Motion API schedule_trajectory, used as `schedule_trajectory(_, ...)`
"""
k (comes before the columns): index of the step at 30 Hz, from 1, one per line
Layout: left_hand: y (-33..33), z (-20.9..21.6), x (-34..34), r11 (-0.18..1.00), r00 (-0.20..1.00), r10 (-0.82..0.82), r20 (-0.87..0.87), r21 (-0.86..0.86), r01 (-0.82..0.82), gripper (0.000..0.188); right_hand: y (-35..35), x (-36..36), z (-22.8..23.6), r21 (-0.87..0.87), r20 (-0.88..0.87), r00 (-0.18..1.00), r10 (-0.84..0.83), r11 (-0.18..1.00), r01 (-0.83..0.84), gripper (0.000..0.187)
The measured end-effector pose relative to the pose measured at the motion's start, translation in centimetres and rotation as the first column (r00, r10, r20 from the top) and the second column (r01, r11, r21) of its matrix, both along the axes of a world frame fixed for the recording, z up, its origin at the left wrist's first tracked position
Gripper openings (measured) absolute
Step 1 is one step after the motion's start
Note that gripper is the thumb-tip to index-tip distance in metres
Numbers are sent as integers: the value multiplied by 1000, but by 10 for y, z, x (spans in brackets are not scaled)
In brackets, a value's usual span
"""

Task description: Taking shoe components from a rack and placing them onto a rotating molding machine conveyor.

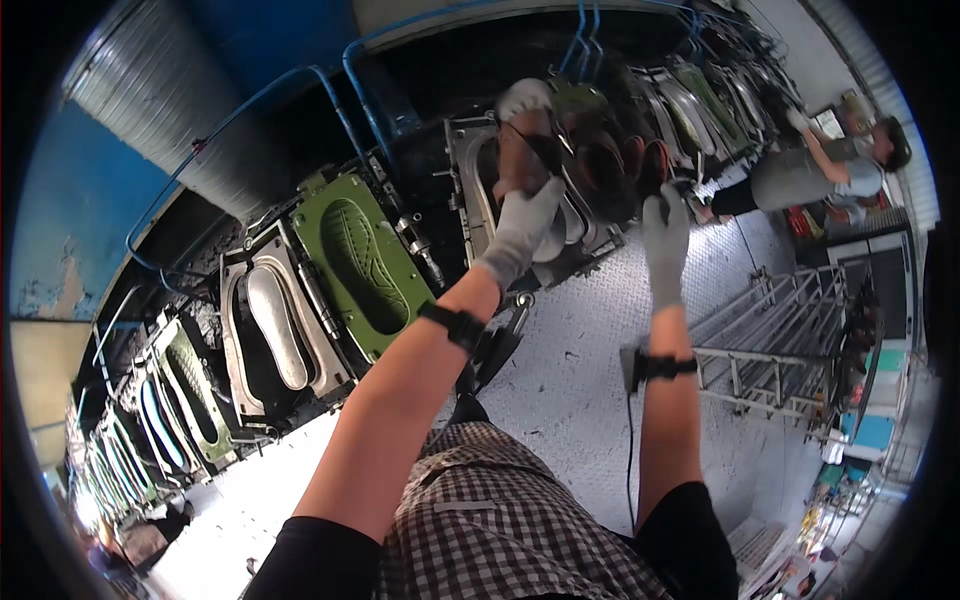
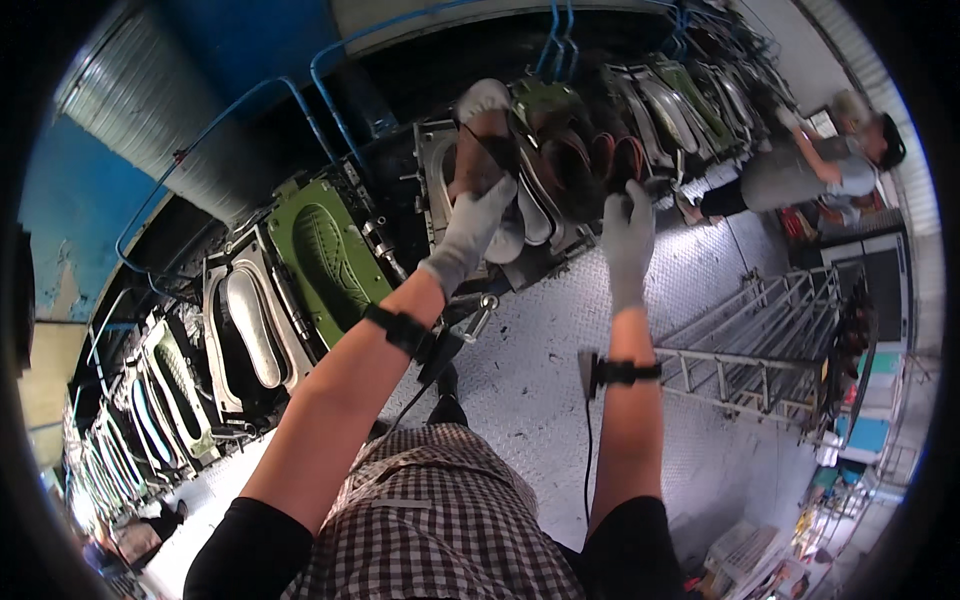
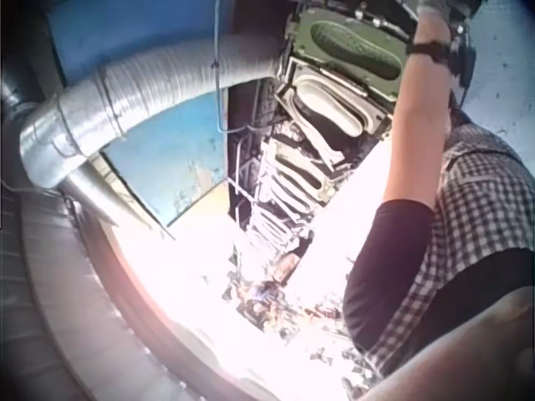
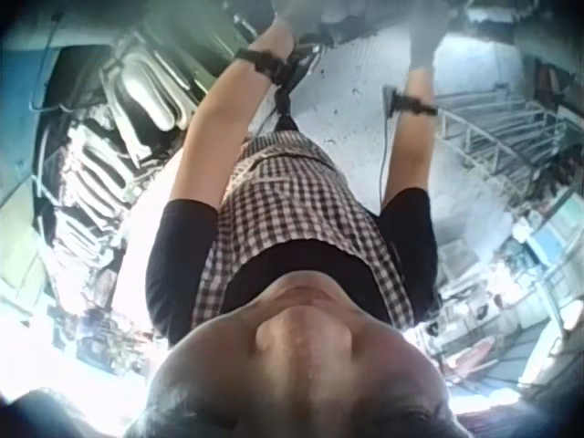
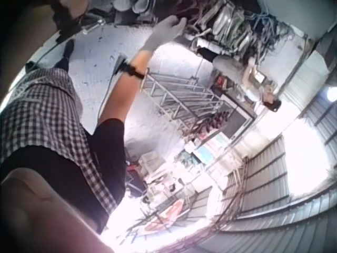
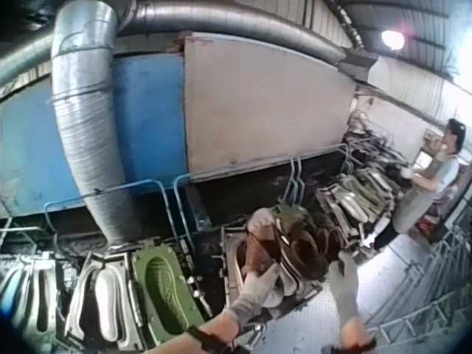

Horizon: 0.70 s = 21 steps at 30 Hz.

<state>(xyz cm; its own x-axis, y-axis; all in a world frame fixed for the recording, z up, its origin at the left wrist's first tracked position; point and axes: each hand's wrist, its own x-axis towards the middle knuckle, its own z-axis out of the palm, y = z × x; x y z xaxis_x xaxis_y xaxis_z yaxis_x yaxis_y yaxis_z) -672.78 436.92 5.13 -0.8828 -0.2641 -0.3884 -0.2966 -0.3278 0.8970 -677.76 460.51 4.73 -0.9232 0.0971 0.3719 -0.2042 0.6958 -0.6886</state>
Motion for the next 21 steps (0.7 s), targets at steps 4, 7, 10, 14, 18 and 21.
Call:
schedule_trajectory(4, -27, 2, 74, 979, 986, 93, -139, 191, -65, 39, -71, 104, -14, -715, 228, 834, 503, 668, -207, 59)
schedule_trajectory(7, -65, 25, 148, 990, 996, -76, -42, 120, 81, 38, -134, 161, -21, -755, 299, 562, 771, 551, -355, 65)
schedule_trajectory(10, -117, 39, 228, 1000, 993, -21, -118, -9, 20, 39, -180, 192, -20, -714, 348, 620, 703, 627, -310, 50)
schedule_trajectory(14, -241, 1, 324, 750, 864, 492, 108, -556, -357, 45, -235, 222, -5, -625, 349, 633, 691, 675, -392, 41)
schedule_trajectory(18, -371, -98, 340, 829, 805, 557, 205, -196, -524, 71, -307, 246, 9, -640, 278, 706, 652, 674, -370, 36)
schedule_trajectory(21, -388, -134, 344, 875, 859, 467, 211, 31, -483, 69, -369, 256, 13, -610, 367, 739, 566, 746, -268, 34)
